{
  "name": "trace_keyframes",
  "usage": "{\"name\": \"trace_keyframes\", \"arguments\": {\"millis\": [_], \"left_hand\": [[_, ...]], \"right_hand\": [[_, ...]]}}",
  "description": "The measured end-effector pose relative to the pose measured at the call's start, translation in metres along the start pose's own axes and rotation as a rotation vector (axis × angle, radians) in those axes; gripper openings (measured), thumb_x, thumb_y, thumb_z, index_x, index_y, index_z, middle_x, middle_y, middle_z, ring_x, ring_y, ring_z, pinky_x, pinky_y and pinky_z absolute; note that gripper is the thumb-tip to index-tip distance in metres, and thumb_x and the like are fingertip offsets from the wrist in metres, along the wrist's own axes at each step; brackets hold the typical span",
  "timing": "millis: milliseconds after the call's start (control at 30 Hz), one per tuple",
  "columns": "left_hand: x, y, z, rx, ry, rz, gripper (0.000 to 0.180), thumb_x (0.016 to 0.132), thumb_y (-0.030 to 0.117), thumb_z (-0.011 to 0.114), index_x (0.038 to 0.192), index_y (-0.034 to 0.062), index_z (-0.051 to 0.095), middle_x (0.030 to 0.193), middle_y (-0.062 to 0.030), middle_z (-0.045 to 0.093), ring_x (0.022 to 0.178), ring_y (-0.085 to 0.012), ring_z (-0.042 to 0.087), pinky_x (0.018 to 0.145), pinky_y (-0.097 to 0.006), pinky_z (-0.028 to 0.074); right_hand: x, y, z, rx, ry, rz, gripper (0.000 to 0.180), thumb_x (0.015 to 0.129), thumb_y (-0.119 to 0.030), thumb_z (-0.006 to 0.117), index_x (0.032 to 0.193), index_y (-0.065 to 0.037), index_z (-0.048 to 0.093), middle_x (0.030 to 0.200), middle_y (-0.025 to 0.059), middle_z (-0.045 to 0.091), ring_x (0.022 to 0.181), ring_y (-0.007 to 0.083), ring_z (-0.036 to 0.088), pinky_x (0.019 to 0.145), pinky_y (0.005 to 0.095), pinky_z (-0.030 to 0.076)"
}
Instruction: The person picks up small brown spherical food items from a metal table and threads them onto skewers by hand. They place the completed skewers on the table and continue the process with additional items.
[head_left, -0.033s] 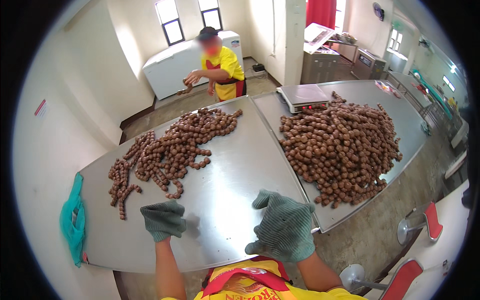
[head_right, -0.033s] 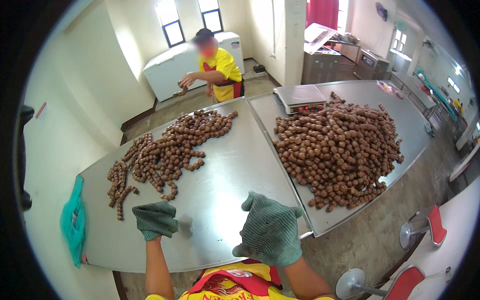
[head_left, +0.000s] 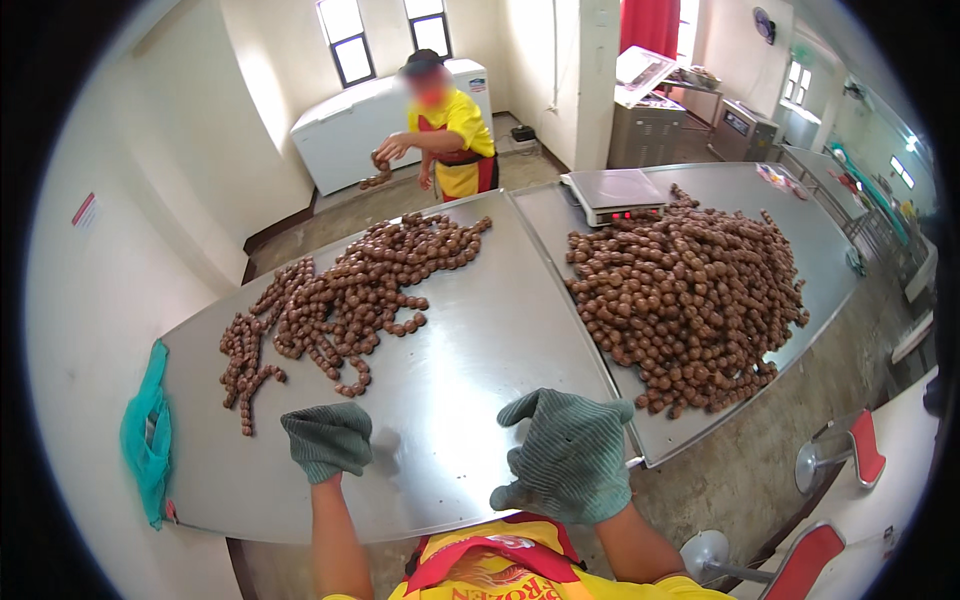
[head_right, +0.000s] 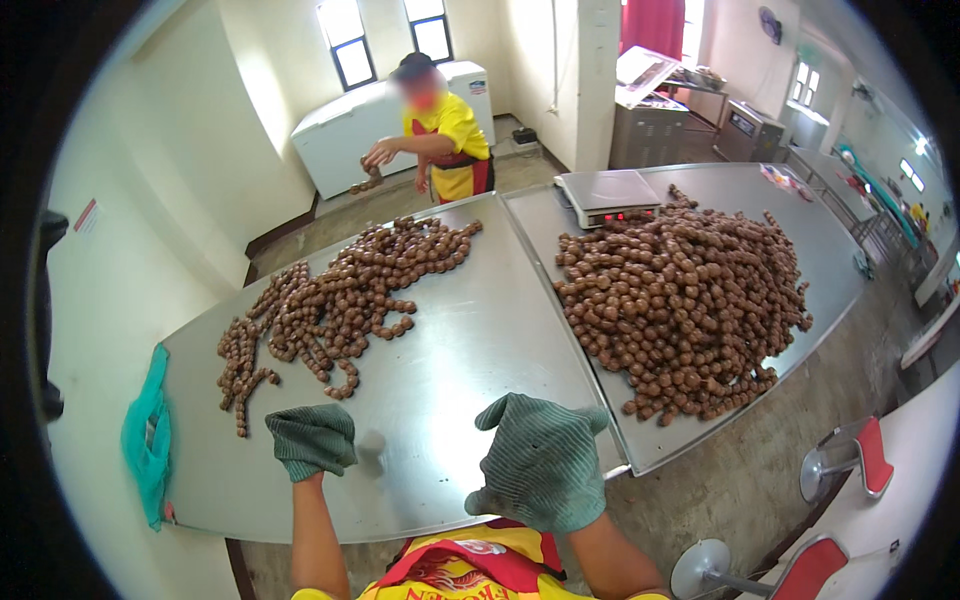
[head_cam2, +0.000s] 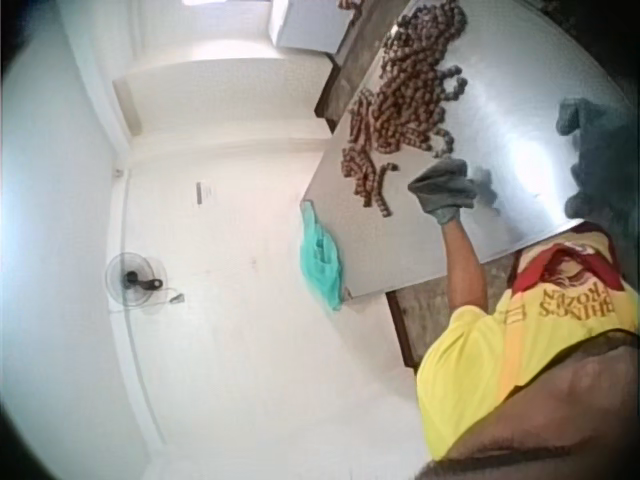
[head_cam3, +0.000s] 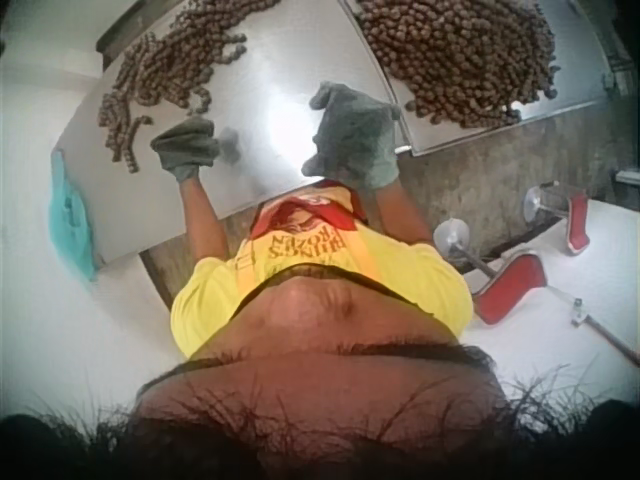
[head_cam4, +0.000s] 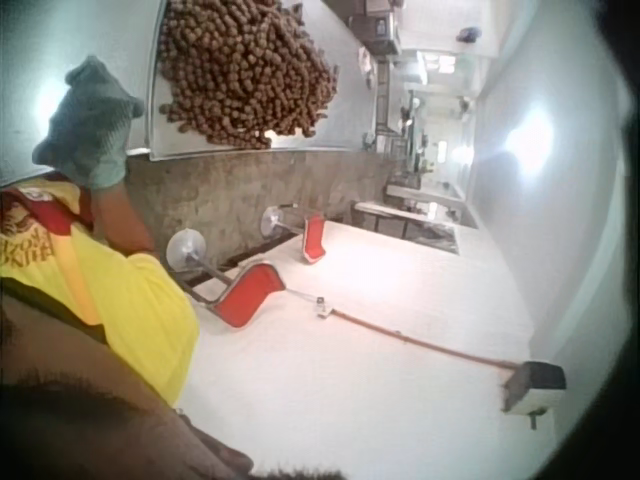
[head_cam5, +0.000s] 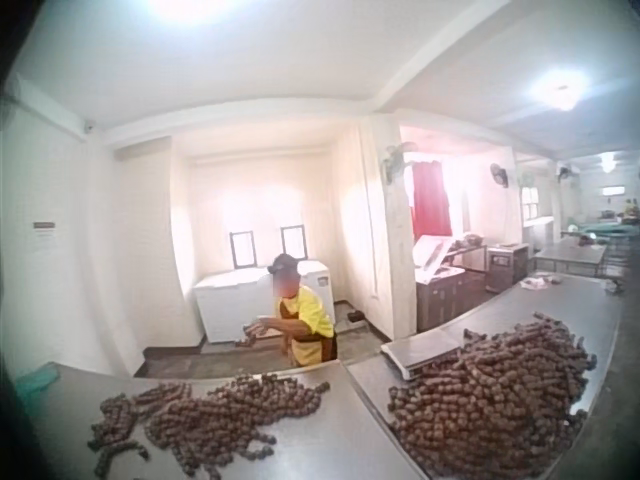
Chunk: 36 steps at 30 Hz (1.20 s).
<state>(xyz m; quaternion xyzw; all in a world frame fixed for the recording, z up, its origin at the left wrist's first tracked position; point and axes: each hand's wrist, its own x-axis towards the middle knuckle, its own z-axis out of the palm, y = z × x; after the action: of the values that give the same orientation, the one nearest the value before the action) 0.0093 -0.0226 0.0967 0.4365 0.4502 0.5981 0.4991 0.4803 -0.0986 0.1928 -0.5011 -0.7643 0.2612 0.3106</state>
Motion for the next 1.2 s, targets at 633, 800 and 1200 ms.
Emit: {"name": "trace_keyframes", "arguments": {"millis": [633, 800, 1200], "left_hand": [[0.325, -0.214, 0.014, 1.529, -0.3, 0.489, 0.045, 0.121, 0.03, 0.071, 0.16, 0.0068, 0.067, 0.161, -0.0189, 0.072, 0.149, -0.0356, 0.067, 0.126, -0.053, 0.051], [0.419, -0.182, 0.206, 1.921, -0.469, 0.302, 0.03, 0.117, 0.029, 0.069, 0.117, 0.0174, 0.096, 0.123, -0.0146, 0.091, 0.11, -0.0363, 0.087, 0.092, -0.065, 0.065], [0.431, -0.263, 0.201, 1.432, -0.861, 0.289, 0.058, 0.115, 0.026, 0.075, 0.171, 0.0075, 0.072, 0.174, -0.0175, 0.072, 0.162, -0.0325, 0.067, 0.138, -0.05, 0.051]], "right_hand": [[0.111, -0.071, 0.112, -0.027, -0.297, 0.625, 0.103, 0.117, -0.067, 0.075, 0.193, -0.009, 0.04, 0.138, 0.0169, 0.079, 0.134, 0.0379, 0.073, 0.112, 0.0719, 0.061], [0.105, -0.075, 0.131, 0.088, -0.135, 0.731, 0.099, 0.119, -0.062, 0.072, 0.194, -0.007, 0.038, 0.147, 0.0172, 0.076, 0.14, 0.0394, 0.072, 0.121, 0.0696, 0.056], [0.023, -0.038, 0.141, 0.977, 0.263, 0.848, 0.09, 0.124, -0.049, 0.066, 0.195, -0.003, 0.034, 0.169, 0.018, 0.069, 0.155, 0.0428, 0.068, 0.141, 0.0641, 0.046]]}}
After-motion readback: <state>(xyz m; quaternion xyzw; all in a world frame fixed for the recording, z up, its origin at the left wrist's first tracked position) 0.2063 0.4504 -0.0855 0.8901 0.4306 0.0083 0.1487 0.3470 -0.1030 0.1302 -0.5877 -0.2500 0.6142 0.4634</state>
